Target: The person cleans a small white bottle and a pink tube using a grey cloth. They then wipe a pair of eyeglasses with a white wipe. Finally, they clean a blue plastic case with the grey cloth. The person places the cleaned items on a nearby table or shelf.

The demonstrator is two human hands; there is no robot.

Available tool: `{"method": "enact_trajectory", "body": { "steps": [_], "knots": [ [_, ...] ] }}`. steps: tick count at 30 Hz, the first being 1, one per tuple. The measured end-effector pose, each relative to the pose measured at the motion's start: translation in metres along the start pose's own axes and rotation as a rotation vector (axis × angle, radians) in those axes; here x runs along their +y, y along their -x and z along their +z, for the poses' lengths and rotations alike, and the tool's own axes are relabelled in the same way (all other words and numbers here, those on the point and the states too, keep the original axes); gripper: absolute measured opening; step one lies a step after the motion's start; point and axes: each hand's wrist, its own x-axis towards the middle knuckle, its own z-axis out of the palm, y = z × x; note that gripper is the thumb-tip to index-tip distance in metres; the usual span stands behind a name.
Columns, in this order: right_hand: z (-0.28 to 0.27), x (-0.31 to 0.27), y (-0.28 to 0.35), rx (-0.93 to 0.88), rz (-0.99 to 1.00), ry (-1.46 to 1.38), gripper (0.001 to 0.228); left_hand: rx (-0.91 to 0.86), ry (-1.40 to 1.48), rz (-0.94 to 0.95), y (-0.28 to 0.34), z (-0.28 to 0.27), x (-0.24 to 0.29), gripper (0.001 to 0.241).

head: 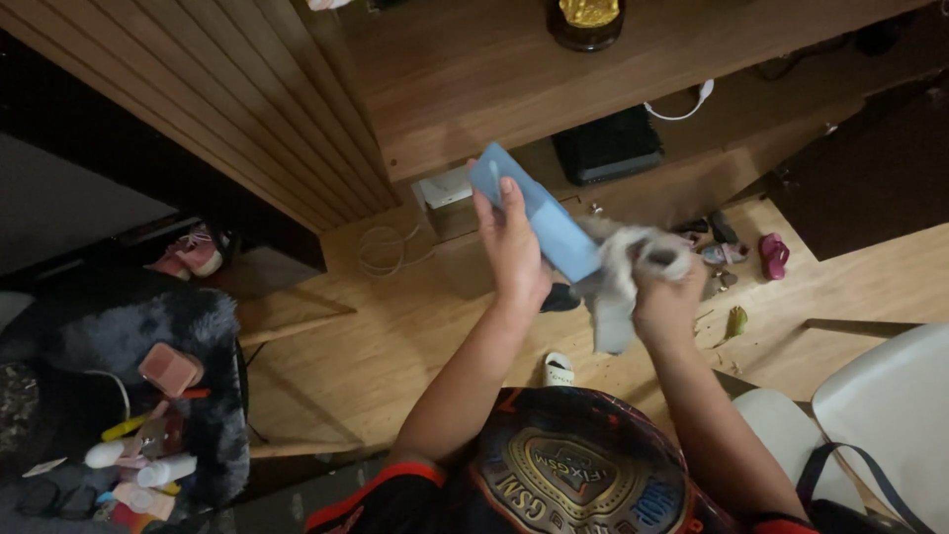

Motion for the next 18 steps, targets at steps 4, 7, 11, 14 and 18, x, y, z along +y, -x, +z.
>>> {"method": "enact_trajectory", "body": {
  "steps": [4, 7, 11, 14, 18],
  "knots": [
    [0.006, -0.055, -0.009, 0.129, 0.045, -0.041, 0.015, 0.023, -0.092, -0.055, 0.024, 0.007, 0.016, 0.076],
    [0.005, -0.058, -0.017, 0.106, 0.068, -0.064, 0.020, -0.027, -0.334, 0.012, 0.017, -0.016, -0.024, 0.068],
    [0.034, -0.088, -0.018, -0.177, -0.249, 0.011, 0.015, -0.398, -0.502, 0.249, 0.002, -0.056, -0.083, 0.034],
    [0.037, -0.093, -0.033, -0.476, -0.498, 0.072, 0.019, -0.498, -0.593, 0.217, -0.033, -0.097, -0.126, 0.028],
    [0.042, -0.106, -0.042, -0.707, -0.559, 0.166, 0.037, -0.564, -0.408, 0.271, 0.005, -0.059, -0.030, 0.015]
  ]
}}
